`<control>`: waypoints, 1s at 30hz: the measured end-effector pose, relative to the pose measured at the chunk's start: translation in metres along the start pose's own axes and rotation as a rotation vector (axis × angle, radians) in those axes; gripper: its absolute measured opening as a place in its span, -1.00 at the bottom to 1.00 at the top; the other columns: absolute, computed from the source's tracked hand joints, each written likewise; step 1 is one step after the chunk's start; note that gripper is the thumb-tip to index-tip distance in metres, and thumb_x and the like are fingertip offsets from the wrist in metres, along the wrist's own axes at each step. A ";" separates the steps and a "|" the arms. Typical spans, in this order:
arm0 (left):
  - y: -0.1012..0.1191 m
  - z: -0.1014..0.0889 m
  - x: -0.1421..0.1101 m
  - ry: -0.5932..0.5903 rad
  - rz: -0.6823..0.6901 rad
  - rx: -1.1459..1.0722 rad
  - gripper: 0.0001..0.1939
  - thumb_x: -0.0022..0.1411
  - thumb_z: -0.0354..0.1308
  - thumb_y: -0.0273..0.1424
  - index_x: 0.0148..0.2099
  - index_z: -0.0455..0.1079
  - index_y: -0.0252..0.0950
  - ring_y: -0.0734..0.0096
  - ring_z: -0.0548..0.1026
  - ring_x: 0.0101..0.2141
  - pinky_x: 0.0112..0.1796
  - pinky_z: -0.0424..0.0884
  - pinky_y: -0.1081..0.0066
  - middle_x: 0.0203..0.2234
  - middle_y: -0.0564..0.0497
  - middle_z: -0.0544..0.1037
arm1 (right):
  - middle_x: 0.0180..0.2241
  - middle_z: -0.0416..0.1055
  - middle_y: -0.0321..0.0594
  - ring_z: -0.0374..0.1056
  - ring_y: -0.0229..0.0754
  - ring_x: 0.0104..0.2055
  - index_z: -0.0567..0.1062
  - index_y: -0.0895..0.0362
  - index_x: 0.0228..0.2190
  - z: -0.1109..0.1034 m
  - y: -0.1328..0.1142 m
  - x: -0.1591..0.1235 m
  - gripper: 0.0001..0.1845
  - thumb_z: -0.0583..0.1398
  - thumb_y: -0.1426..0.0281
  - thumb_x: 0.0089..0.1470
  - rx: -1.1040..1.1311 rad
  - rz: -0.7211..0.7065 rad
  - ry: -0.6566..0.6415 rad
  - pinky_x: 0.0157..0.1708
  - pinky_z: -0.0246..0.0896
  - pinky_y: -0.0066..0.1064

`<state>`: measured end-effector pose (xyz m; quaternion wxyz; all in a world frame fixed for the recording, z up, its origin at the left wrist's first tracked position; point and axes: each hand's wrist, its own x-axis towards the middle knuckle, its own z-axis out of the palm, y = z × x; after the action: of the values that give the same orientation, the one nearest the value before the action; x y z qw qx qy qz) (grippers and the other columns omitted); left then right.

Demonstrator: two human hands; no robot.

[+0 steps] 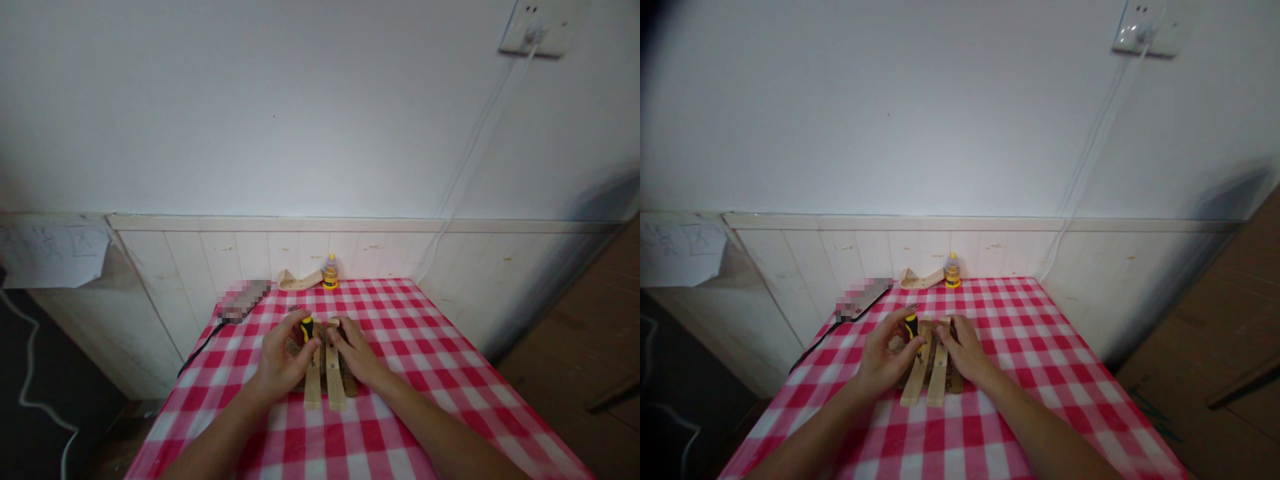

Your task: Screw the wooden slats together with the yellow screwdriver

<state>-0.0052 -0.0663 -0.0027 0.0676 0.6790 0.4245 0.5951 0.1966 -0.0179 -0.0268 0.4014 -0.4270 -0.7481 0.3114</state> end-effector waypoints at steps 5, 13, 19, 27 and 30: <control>0.001 -0.002 0.000 -0.031 0.022 -0.044 -0.64 0.32 0.28 -0.42 0.16 0.48 -0.20 0.40 0.65 -0.36 -0.26 0.60 0.44 -0.23 0.01 0.72 | -0.14 0.51 -0.13 0.41 0.04 -0.03 0.47 0.03 -0.21 -0.001 -0.001 0.000 -0.56 0.08 -0.06 0.42 0.001 0.012 -0.007 -0.01 0.32 -0.14; -0.002 -0.004 -0.003 -0.038 0.059 -0.058 -0.65 0.34 0.25 -0.47 0.15 0.52 -0.23 0.35 0.72 -0.28 -0.21 0.62 0.44 -0.17 -0.03 0.76 | -0.12 0.51 -0.10 0.41 0.07 -0.02 0.46 0.05 -0.20 0.000 0.000 0.000 -0.58 0.12 -0.04 0.39 0.000 0.022 -0.016 -0.01 0.33 -0.12; -0.002 -0.005 -0.003 -0.021 0.080 -0.054 -0.65 0.31 0.24 -0.50 0.12 0.54 -0.23 0.34 0.74 -0.28 -0.22 0.63 0.45 -0.18 -0.02 0.77 | -0.11 0.52 -0.08 0.42 0.09 -0.03 0.47 0.06 -0.17 0.001 -0.002 0.000 -0.58 0.25 -0.05 0.30 -0.022 0.020 -0.021 -0.03 0.34 -0.11; 0.005 -0.006 0.005 0.037 0.206 -0.038 -0.71 0.31 0.34 -0.44 0.08 0.56 -0.21 0.29 0.69 -0.22 -0.19 0.63 0.40 -0.18 -0.06 0.74 | -0.10 0.53 -0.08 0.44 0.09 -0.04 0.51 0.08 -0.12 0.001 -0.004 0.000 -0.53 0.29 -0.07 0.27 -0.018 0.024 -0.010 -0.04 0.35 -0.12; 0.004 -0.006 0.004 0.028 0.179 -0.016 -0.71 0.34 0.33 -0.42 0.10 0.57 -0.18 0.32 0.65 -0.27 -0.22 0.60 0.40 -0.23 -0.03 0.71 | -0.10 0.54 -0.07 0.43 0.08 -0.04 0.51 0.08 -0.13 0.000 -0.005 0.000 -0.58 0.30 -0.01 0.28 -0.028 0.030 -0.009 -0.03 0.34 -0.11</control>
<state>-0.0090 -0.0685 0.0041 0.0136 0.7051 0.3582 0.6119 0.1943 -0.0204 -0.0232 0.3876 -0.4422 -0.7475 0.3089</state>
